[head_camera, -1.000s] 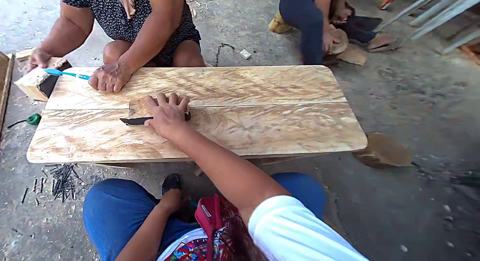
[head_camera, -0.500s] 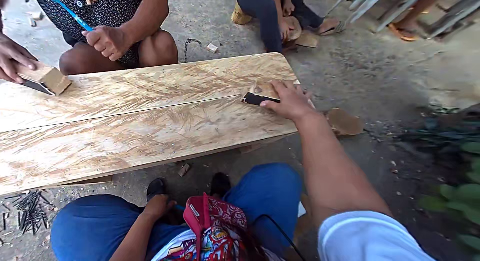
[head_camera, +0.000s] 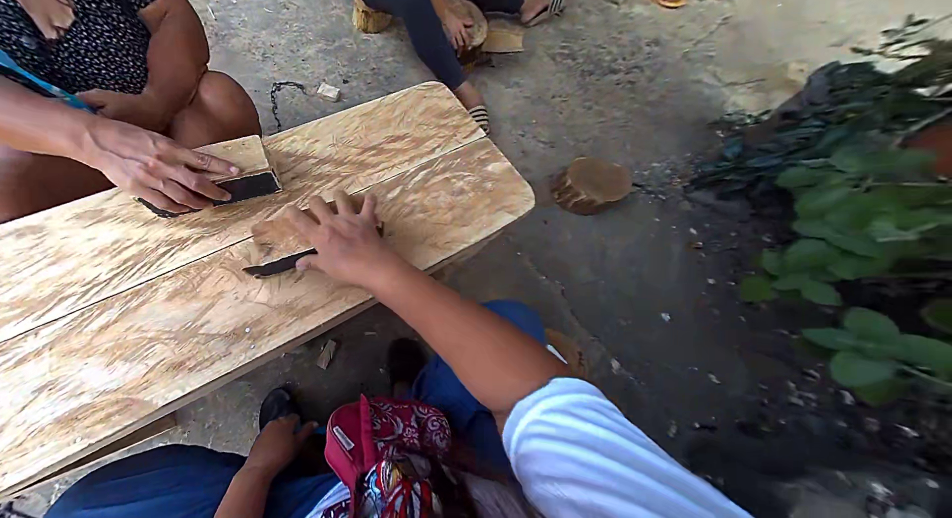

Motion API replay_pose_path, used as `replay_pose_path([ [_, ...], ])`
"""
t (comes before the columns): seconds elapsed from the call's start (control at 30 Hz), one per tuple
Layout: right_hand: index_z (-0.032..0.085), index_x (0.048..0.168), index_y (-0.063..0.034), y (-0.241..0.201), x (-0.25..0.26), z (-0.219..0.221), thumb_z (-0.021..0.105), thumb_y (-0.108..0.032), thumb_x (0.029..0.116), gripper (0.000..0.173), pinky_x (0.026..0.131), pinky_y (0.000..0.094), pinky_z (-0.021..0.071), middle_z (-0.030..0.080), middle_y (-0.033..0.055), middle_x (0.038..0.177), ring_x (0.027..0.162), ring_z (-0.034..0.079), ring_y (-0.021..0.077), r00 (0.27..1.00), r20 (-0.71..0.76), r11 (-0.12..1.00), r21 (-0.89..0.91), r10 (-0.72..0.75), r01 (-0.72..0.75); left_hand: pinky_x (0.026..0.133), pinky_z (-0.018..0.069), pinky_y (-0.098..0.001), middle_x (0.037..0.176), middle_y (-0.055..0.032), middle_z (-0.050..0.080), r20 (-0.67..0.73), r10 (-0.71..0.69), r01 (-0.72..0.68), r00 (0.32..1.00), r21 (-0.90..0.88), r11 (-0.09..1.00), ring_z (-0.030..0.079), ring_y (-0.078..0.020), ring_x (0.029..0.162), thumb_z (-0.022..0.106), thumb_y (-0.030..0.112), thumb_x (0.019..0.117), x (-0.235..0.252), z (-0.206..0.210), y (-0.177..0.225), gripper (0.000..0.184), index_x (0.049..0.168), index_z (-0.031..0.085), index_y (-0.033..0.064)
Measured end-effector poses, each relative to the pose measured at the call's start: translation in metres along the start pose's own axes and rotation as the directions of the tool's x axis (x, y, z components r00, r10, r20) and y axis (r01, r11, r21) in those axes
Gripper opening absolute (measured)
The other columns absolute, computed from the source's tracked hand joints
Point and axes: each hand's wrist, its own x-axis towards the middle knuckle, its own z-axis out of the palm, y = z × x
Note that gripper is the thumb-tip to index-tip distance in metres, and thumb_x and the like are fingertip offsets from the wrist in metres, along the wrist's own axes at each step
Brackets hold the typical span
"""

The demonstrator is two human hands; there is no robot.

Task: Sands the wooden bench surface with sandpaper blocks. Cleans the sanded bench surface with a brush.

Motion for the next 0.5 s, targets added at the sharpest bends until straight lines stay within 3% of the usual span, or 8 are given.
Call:
replay_pose_path([
  [0.13, 0.048, 0.155, -0.0209, 0.123, -0.039, -0.03, 0.072, -0.049, 0.0931, 0.072, 0.103, 0.0825, 0.0256, 0.051, 0.0202, 0.151, 0.141, 0.039, 0.0528, 0.966, -0.11, 0.97, -0.031, 0.235, -0.24, 0.108, 0.0423, -0.0589, 0.125, -0.0297, 0.064, 0.002, -0.017, 0.017, 1.0, -0.002, 1.0, 0.059, -0.0433, 0.125, 0.047, 0.044, 0.1086, -0.001, 0.005, -0.006, 0.055, 0.119, 0.065, -0.0066],
  [0.27, 0.038, 0.16, -0.0188, 0.224, -0.066, -0.063, 0.071, -0.049, 0.0944, 0.079, 0.103, 0.0853, 0.0205, 0.038, 0.0247, 0.16, 0.145, 0.03, 0.0577, 0.859, -0.096, 0.863, -0.004, 0.502, -0.505, 0.107, 0.0429, -0.0594, 0.124, -0.03, 0.065, -0.018, -0.015, 0.015, 1.0, -0.032, 0.999, 0.059, -0.0436, 0.124, 0.048, 0.044, 0.1083, -0.006, 0.01, -0.016, 0.055, 0.119, 0.065, -0.0072],
  [0.37, 0.037, 0.16, -0.0188, 0.219, -0.063, -0.064, 0.072, -0.048, 0.0942, 0.08, 0.104, 0.084, 0.0223, 0.038, 0.0216, 0.161, 0.145, 0.031, 0.0556, 0.844, -0.077, 0.846, -0.001, 0.531, -0.533, 0.108, 0.0426, -0.0592, 0.125, -0.0295, 0.064, -0.022, -0.024, 0.023, 0.999, -0.042, 0.999, 0.059, -0.043, 0.125, 0.048, 0.046, 0.108, -0.008, 0.01, -0.02, 0.056, 0.12, 0.066, -0.0064],
  [0.5, 0.046, 0.156, -0.0193, 0.119, -0.036, -0.026, 0.076, -0.051, 0.089, 0.08, 0.104, 0.0856, 0.0199, 0.049, 0.0209, 0.152, 0.142, 0.036, 0.0547, 0.954, -0.101, 0.959, -0.012, 0.281, -0.284, 0.107, 0.0426, -0.0602, 0.125, -0.0299, 0.064, -0.011, -0.031, 0.03, 0.999, -0.023, 0.999, 0.059, -0.0434, 0.125, 0.048, 0.045, 0.1081, -0.004, 0.008, -0.016, 0.056, 0.119, 0.065, -0.0066],
])
